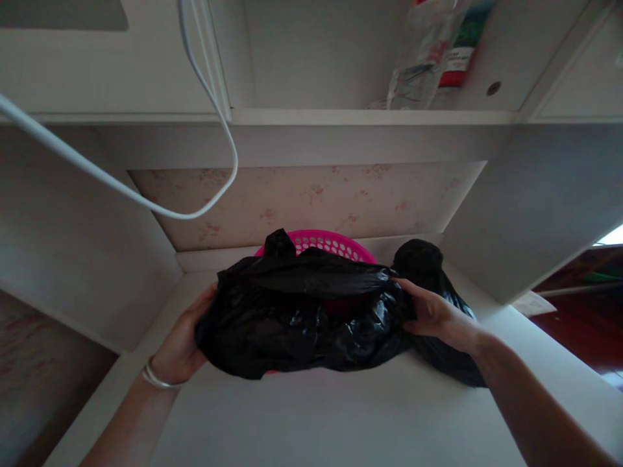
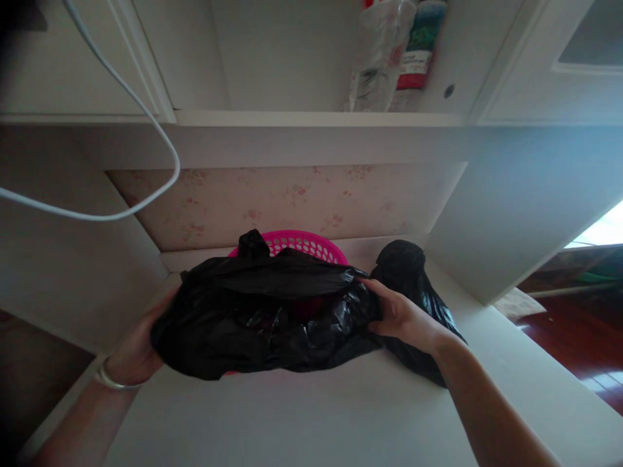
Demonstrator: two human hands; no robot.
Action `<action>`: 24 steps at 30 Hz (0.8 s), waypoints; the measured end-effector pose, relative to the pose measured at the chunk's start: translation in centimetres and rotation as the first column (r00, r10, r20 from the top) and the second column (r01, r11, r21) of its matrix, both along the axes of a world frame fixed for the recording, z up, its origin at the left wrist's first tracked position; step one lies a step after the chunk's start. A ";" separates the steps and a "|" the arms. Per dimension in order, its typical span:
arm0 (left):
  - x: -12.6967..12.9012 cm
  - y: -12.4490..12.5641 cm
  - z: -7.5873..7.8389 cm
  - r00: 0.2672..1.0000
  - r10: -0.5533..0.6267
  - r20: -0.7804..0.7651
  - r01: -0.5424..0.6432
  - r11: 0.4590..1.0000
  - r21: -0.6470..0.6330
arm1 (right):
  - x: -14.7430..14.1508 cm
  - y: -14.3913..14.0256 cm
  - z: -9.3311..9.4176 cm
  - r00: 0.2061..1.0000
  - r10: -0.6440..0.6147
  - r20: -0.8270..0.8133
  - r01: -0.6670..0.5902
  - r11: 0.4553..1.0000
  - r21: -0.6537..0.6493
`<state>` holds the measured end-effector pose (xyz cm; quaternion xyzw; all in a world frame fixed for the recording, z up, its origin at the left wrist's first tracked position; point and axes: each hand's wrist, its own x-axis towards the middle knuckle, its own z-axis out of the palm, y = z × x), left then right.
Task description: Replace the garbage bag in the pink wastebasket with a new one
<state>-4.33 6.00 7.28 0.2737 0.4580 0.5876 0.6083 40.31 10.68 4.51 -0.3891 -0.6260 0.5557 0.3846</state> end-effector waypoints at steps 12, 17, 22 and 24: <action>0.9 7.4 -2.3 0.977 0.168 -0.130 -0.150 0.980 0.134 | -3.8 5.8 0.3 0.911 -0.411 -0.038 0.408 0.911 -0.060; 1.3 7.4 -0.4 0.940 0.309 -0.144 -0.279 0.940 0.197 | -4.7 7.6 1.4 0.852 -0.522 -0.046 0.524 0.851 0.040; 2.0 7.7 1.0 0.894 0.163 -0.417 -0.077 0.973 0.217 | -5.3 9.0 3.1 0.869 -0.482 -0.107 0.488 0.872 0.041; 2.1 8.7 1.2 0.872 0.122 -0.473 -0.043 0.983 0.176 | -5.7 9.7 3.4 0.883 -0.460 -0.096 0.463 0.886 0.012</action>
